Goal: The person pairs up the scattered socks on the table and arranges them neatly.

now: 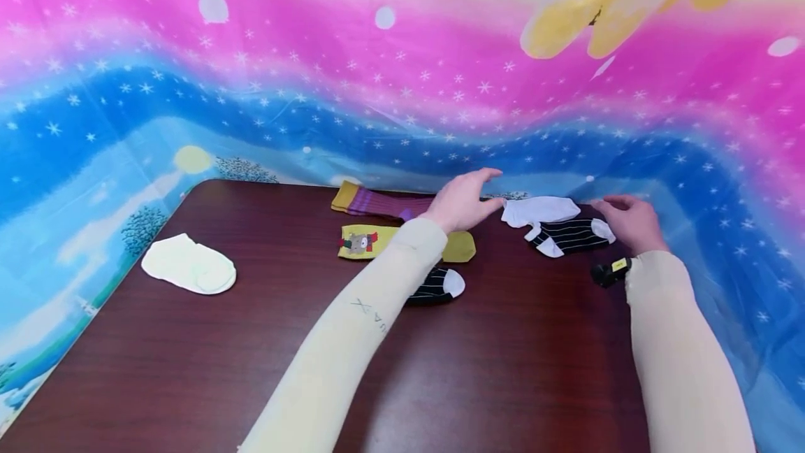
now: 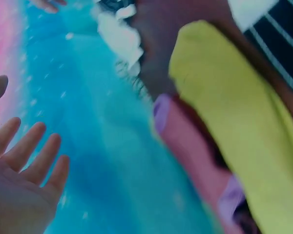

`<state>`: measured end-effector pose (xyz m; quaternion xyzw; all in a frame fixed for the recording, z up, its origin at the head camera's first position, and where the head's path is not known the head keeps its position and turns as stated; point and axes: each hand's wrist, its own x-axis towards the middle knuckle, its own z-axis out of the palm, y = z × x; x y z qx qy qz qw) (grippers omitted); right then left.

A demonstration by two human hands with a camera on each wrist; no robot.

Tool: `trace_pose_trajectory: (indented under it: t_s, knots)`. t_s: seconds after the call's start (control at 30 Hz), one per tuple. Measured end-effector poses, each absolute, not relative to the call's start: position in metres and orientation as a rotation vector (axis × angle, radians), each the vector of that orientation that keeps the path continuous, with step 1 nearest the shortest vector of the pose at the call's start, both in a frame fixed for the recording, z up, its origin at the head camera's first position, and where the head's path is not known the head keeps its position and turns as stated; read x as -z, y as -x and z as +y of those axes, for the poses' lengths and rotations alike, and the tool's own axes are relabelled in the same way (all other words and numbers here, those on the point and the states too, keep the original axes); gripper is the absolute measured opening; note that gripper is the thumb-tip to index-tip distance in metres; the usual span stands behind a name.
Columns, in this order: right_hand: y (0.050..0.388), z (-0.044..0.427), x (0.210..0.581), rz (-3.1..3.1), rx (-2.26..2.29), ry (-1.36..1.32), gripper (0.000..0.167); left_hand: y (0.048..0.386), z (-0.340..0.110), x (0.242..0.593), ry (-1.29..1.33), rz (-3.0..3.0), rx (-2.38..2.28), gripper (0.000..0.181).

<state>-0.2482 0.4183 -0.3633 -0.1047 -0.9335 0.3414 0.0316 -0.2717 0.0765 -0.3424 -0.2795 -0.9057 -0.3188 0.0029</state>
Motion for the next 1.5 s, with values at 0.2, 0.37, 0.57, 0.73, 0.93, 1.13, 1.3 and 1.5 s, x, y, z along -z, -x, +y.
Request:
trace_pose_trajectory:
  t_s: [0.2,0.37,0.57,0.73,0.93,1.13,1.3,1.5]
  knots:
    - [0.249,0.429,0.376,-2.896,-0.927,0.344,0.08,0.27,0.116,0.377,0.888,-2.91,0.726,0.056]
    - [0.248,0.437,0.393,-2.885,-0.889,0.372,0.075,0.257,0.147,0.4,0.981,-2.906,0.506,0.053]
    - [0.246,0.443,0.409,-2.929,-0.87,0.457,0.071,0.24,0.179,0.42,1.13,-2.854,0.226,0.052]
    - [0.255,0.447,0.428,-2.934,-0.773,0.475,0.074,0.229,0.193,0.433,1.182,-2.858,0.058,0.053]
    - [0.259,0.443,0.443,-2.995,-0.769,0.475,0.086,0.221,0.196,0.446,1.188,-2.95,0.019,0.056]
    - [0.257,0.441,0.441,-3.063,-0.772,0.404,0.086,0.22,0.202,0.451,1.214,-3.035,0.036,0.065]
    - [0.254,0.442,0.435,-3.084,-0.805,0.292,0.067,0.225,0.203,0.454,1.176,-3.068,0.069,0.065]
    - [0.246,0.449,0.431,-3.035,-0.786,0.279,0.042,0.23,0.203,0.453,1.152,-3.004,0.018,0.059]
